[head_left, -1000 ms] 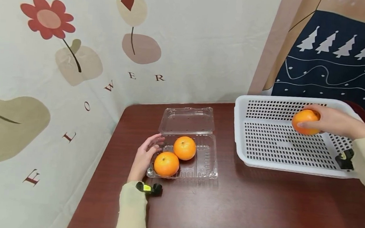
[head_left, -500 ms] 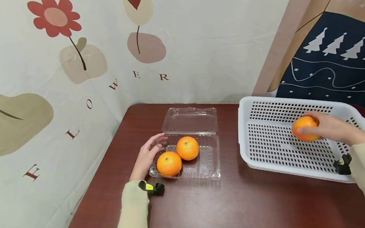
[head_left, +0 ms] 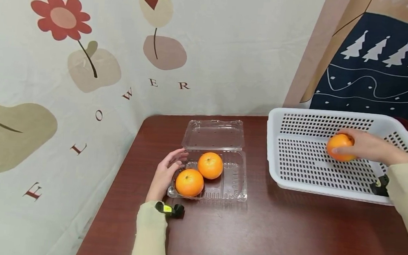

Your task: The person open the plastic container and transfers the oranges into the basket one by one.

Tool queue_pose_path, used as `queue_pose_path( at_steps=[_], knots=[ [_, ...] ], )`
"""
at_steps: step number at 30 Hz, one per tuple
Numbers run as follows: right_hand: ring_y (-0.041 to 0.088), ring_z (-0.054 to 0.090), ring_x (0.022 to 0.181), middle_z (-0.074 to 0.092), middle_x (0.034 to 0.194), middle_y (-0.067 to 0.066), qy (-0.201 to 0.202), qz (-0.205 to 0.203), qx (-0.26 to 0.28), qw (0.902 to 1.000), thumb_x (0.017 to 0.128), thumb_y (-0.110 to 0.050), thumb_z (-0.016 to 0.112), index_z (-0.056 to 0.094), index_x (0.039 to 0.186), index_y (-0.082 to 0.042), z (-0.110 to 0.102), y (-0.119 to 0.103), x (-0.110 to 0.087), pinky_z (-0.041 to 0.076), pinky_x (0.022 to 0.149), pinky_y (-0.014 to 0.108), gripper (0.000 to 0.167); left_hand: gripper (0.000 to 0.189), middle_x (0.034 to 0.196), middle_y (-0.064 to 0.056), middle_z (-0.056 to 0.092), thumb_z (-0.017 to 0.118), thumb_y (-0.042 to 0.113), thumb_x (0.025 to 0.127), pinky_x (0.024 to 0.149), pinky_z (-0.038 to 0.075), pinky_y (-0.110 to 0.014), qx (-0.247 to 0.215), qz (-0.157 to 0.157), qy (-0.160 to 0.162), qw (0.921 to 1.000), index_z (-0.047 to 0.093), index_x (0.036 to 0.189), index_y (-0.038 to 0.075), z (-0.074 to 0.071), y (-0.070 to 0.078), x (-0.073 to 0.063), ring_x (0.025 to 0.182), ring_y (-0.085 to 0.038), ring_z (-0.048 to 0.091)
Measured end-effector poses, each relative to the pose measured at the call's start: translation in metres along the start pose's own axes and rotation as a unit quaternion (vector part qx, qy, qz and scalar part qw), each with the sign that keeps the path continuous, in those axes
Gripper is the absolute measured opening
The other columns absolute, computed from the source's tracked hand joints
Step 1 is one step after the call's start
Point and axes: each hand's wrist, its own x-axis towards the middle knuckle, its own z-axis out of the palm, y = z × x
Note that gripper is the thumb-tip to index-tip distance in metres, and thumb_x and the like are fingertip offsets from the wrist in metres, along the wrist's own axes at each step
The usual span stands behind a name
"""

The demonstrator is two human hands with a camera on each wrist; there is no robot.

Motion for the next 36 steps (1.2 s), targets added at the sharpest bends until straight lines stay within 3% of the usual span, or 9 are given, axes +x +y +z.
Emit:
queue_pose_path(
  at_steps=[5, 18, 36],
  knots=[
    [0.033, 0.047, 0.088, 0.046, 0.111, 0.028, 0.005, -0.003, -0.006, 1.0000, 0.076, -0.054, 0.060, 0.035, 0.126, 0.008, 0.004, 0.001, 0.003, 0.040, 0.074, 0.052, 0.083, 0.038, 0.123, -0.009, 0.052, 0.045, 0.009, 0.092, 0.093, 0.040, -0.038, -0.003, -0.006, 0.000, 1.0000, 0.046, 0.129, 0.015, 0.000, 0.000, 0.000, 0.112, -0.026, 0.048],
    [0.038, 0.045, 0.091, 0.043, 0.113, 0.034, 0.005, -0.003, -0.017, 0.9998, 0.075, -0.056, 0.060, 0.031, 0.128, 0.012, 0.009, 0.002, 0.006, 0.036, 0.078, 0.058, 0.091, 0.037, 0.123, -0.010, 0.052, 0.045, 0.010, 0.092, 0.092, 0.041, -0.038, 0.009, -0.006, 0.005, 0.9999, 0.046, 0.129, 0.015, 0.000, 0.000, -0.001, 0.111, -0.026, 0.048],
    [0.033, 0.047, 0.088, 0.049, 0.108, 0.027, 0.007, -0.021, -0.022, 0.9995, 0.074, -0.054, 0.063, 0.038, 0.124, 0.009, 0.012, 0.005, 0.012, 0.040, 0.075, 0.053, 0.084, 0.038, 0.123, -0.010, 0.052, 0.044, 0.010, 0.093, 0.093, 0.040, -0.038, 0.009, -0.006, 0.002, 0.9999, 0.046, 0.130, 0.015, 0.000, 0.000, -0.001, 0.112, -0.026, 0.048]
  ],
)
